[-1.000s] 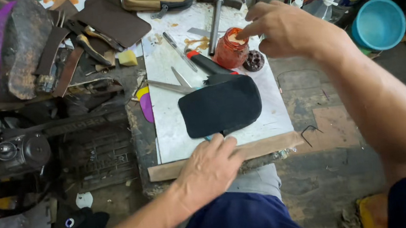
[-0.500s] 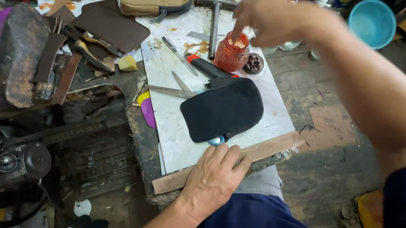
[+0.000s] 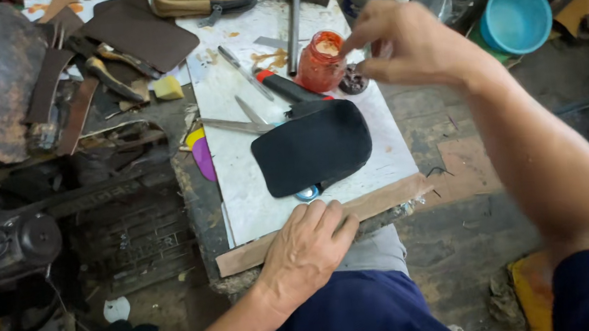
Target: The person uses a metal tool to mark a thin strip of light brown leather, then applies red adhesive to the strip's edge. They press the strip onto a black leather pouch and smooth it down, preparing the components for assembly.
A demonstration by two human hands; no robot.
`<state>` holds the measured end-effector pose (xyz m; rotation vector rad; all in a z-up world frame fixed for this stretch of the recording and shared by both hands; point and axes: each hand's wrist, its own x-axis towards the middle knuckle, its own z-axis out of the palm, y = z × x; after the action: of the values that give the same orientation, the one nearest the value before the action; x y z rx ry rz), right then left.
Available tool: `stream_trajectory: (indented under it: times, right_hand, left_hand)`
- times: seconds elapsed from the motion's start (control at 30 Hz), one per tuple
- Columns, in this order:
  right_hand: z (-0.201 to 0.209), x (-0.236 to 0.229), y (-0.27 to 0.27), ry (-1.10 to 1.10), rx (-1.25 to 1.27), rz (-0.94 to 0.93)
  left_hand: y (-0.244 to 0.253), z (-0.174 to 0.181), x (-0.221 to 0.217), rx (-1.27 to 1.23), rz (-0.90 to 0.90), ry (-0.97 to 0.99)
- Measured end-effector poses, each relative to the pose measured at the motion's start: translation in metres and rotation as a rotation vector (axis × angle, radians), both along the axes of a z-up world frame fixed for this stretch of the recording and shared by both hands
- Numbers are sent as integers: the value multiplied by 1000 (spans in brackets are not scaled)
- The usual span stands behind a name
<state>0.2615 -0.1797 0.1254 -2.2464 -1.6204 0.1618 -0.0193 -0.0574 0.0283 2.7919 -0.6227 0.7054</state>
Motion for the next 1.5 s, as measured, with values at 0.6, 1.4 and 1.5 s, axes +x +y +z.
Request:
stream_trajectory:
  times: [0.6, 1.4, 1.5]
  right_hand:
    - [-154, -166, -196, 1141, 1161, -474]
    - [-212, -190, -174, 1050, 1058, -686]
    - [-210, -187, -177, 910, 885, -864]
  left_hand:
    - [-1, -3, 12, -25, -55, 72]
    - [2, -11, 17, -10, -88, 95]
    - [2, -11, 18, -33, -93, 85]
